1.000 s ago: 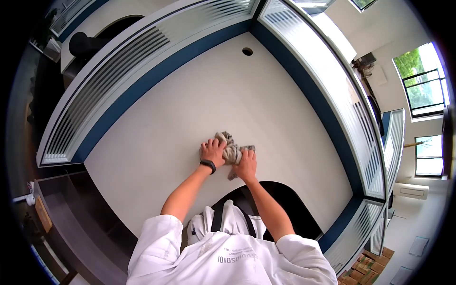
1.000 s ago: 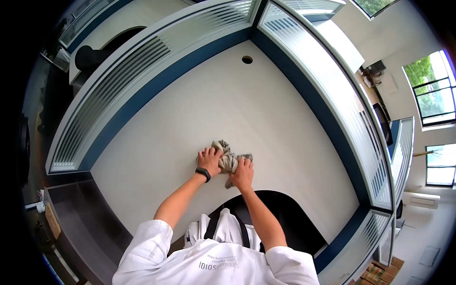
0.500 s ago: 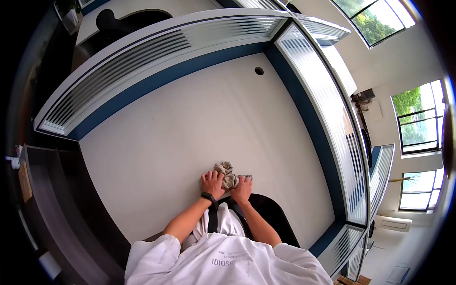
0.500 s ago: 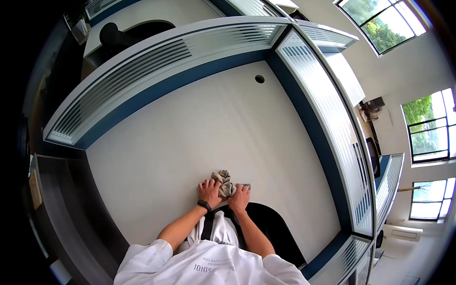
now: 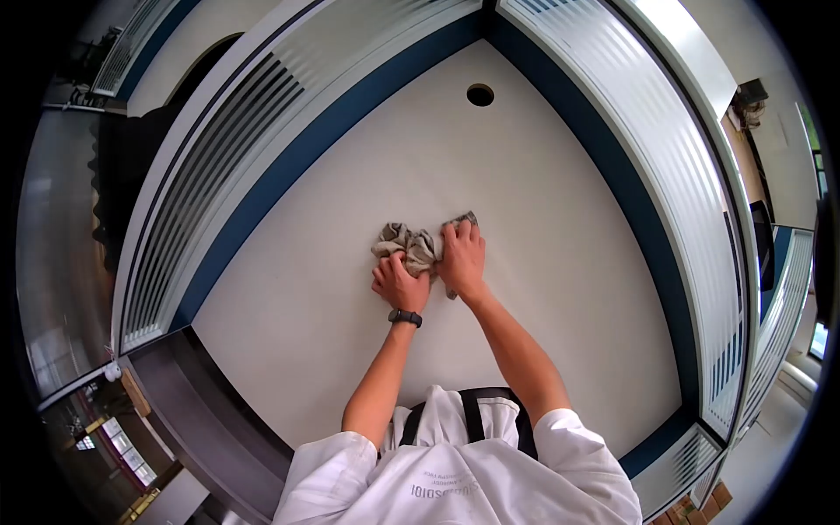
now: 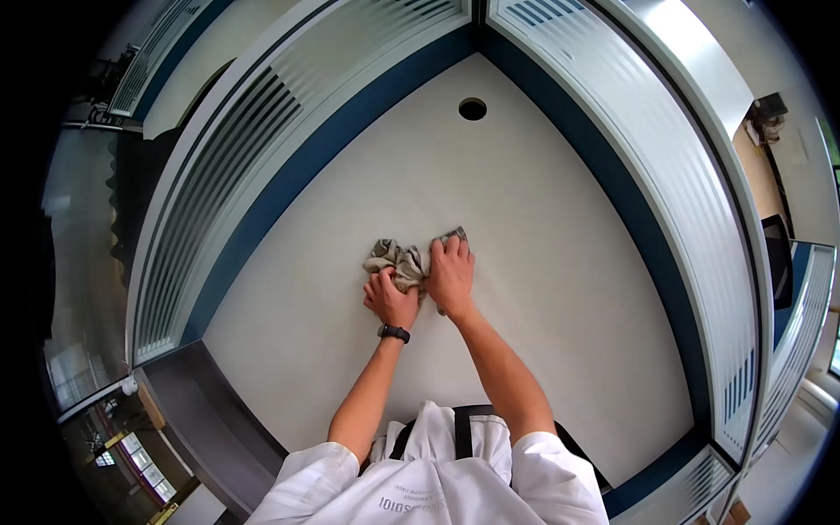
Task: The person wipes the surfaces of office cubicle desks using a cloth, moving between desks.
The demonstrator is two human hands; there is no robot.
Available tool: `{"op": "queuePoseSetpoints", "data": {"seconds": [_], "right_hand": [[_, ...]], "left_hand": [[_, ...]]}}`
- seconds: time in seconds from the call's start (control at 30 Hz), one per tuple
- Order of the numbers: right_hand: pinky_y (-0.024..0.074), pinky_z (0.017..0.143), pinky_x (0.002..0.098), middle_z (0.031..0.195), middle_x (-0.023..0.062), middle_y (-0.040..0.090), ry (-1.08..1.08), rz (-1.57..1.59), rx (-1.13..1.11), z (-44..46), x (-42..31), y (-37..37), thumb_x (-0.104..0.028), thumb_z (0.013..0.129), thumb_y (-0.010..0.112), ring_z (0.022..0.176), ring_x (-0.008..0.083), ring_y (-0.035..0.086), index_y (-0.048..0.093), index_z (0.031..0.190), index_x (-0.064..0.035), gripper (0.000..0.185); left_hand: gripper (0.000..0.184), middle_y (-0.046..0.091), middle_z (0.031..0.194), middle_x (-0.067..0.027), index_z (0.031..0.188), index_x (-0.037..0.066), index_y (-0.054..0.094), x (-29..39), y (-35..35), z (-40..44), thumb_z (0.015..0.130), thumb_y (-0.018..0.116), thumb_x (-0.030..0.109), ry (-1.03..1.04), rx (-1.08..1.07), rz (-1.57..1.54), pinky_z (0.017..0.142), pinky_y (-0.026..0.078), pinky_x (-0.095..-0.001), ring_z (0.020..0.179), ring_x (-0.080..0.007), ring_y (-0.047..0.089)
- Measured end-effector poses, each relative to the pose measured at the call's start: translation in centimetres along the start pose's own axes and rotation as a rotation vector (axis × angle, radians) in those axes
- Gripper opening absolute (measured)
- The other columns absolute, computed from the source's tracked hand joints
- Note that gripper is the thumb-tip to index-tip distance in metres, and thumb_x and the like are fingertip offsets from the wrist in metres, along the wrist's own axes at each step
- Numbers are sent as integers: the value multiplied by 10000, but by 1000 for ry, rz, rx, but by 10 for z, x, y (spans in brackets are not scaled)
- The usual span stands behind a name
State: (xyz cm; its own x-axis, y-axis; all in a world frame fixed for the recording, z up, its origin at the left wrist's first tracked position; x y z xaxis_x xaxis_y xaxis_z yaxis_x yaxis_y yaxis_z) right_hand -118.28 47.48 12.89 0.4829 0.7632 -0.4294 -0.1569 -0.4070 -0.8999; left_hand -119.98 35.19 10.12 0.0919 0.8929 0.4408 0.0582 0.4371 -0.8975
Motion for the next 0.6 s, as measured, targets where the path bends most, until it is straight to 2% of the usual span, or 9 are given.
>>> {"op": "queuePoseSetpoints", "data": {"seconds": [0.07,0.13,0.23,0.27,0.3,0.37,0.43,0.57,0.6], "right_hand": [[391,785,400,980,111,483,-79,45,-4,26,25,-12,-85,590,681,953,299,461,546,947,-94,382],[396,810,395,1004,101,490,-139,57,-4,86,11,-15,-91,607,674,975,294,464,564,957,-110,368],[398,830,389,1045,79,506,-259,47,51,167,2,-15,-104,662,648,1014,280,464,601,970,-128,313],[398,833,387,1063,70,516,-282,8,108,192,1,-17,-111,688,631,1033,272,462,621,963,-134,276],[398,836,384,1082,60,525,-236,-13,138,176,42,-16,-117,715,613,1051,263,461,641,956,-141,244],[399,848,380,1079,46,544,-243,-64,254,227,47,-23,-126,734,599,1058,250,465,666,939,-151,217],[426,804,365,1062,52,543,-251,-74,328,264,76,-30,-97,677,619,1048,253,478,655,967,-153,298],[450,815,387,1082,47,552,-195,-200,262,304,117,-61,-103,692,604,1052,263,497,661,958,-149,276],[455,825,399,1103,45,554,-220,-232,203,301,122,-60,-105,695,601,1054,270,503,658,971,-147,285]], "left_hand": [[430,509,1001,-61,1005,153,505,26,14,2,628,697,232,6,2,42,806,348,-475,984,-315,456],[451,509,1028,-79,1043,136,500,31,19,49,644,688,228,-6,81,12,810,358,-490,996,-331,453],[608,449,1219,-181,1279,53,406,43,26,109,760,667,235,95,35,-66,939,342,-506,1114,-391,400],[608,449,1219,-181,1279,53,406,54,27,128,760,667,235,100,42,-55,939,342,-506,1114,-391,400],[614,437,1235,-193,1308,53,382,72,45,102,790,652,243,202,-1,-69,944,340,-504,1120,-397,395],[623,422,1253,-214,1352,52,345,101,56,146,836,626,258,295,6,-112,956,337,-499,1131,-408,386],[623,420,1258,-222,1364,55,338,136,77,177,845,613,263,325,-38,-98,965,333,-496,1141,-415,379],[614,433,1248,-210,1357,71,364,198,115,214,826,600,269,353,-80,-13,957,344,-490,1137,-410,383],[602,457,1202,-186,1325,80,405,205,118,216,794,620,264,383,-6,21,917,362,-491,1106,-390,399]]}}
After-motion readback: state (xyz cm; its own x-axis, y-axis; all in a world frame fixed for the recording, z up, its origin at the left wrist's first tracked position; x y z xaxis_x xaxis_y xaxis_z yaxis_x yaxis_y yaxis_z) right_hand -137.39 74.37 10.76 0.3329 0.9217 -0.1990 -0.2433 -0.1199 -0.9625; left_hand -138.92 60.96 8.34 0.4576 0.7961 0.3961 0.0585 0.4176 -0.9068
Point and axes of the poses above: each hand's wrist, its own z-axis towards the middle knuckle, its own y-axis out of the palm, x = y × z, the point moved 1 cm from there along z, towards the middle knuckle
